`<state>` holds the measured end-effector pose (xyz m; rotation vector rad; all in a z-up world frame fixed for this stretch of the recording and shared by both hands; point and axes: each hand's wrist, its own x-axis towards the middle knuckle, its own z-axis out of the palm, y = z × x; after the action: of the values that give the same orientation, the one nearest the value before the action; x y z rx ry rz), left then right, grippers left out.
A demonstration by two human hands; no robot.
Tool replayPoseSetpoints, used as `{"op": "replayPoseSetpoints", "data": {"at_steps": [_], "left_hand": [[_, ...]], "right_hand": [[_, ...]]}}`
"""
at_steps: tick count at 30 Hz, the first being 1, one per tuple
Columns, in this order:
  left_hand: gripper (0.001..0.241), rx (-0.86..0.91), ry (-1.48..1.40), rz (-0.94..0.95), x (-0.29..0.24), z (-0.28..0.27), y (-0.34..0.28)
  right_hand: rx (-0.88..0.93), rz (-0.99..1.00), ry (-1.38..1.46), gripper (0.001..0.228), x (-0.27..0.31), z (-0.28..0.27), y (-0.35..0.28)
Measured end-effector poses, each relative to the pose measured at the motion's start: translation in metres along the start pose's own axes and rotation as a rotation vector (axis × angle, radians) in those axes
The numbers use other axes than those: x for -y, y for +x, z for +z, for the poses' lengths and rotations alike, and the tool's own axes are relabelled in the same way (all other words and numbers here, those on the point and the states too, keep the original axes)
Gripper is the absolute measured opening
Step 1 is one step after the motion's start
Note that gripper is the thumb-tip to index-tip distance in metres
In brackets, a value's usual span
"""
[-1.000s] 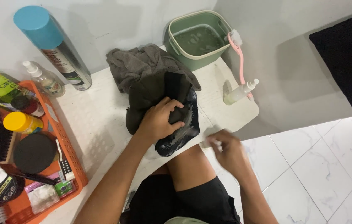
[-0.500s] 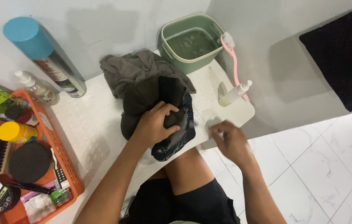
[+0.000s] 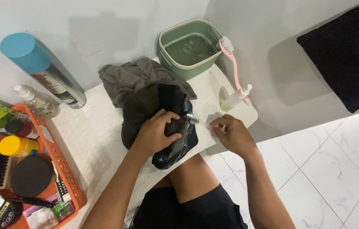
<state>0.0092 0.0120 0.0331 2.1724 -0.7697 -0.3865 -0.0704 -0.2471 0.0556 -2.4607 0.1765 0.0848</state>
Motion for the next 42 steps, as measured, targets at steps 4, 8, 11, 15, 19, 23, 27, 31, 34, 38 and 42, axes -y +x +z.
{"op": "replayPoseSetpoints", "data": {"at_steps": [4,8,11,15,19,23,27,31,34,38,42], "left_hand": [[0.05,-0.01,0.002,0.003,0.002,0.001,0.0],[0.051,0.008,0.004,0.012,-0.001,-0.002,-0.001],[0.049,0.005,-0.001,0.022,-0.003,-0.002,-0.002],[0.048,0.005,0.015,0.025,0.001,0.001,0.0],[0.048,0.002,0.024,0.01,-0.005,-0.002,-0.003],[0.05,-0.01,0.01,0.032,-0.002,-0.001,-0.002],[0.048,-0.014,0.012,0.047,-0.006,-0.002,-0.004],[0.053,-0.044,0.007,0.043,-0.003,0.0,-0.003],[0.065,-0.02,0.066,0.024,-0.001,0.003,-0.001],[0.073,-0.002,0.077,0.034,-0.005,-0.001,-0.002],[0.078,-0.004,0.025,0.024,-0.001,0.001,-0.002]], "right_hand": [[0.235,0.004,0.159,0.014,0.001,0.0,-0.003],[0.115,0.019,0.072,0.016,0.004,0.003,0.006],[0.104,0.028,0.077,0.016,0.0,0.002,0.01],[-0.034,0.039,0.004,0.018,0.006,0.001,0.019],[-0.016,-0.021,0.069,0.019,0.013,0.01,0.027],[-0.07,-0.05,0.072,0.019,0.013,0.018,0.036],[-0.124,-0.066,0.096,0.017,0.013,0.027,0.045],[-0.024,-0.048,0.109,0.015,0.018,0.014,0.033],[0.007,0.037,0.09,0.016,0.013,0.012,0.028],[-0.077,0.002,0.034,0.016,0.018,0.026,0.044],[-0.196,0.037,-0.05,0.016,0.011,0.037,0.049]]}}
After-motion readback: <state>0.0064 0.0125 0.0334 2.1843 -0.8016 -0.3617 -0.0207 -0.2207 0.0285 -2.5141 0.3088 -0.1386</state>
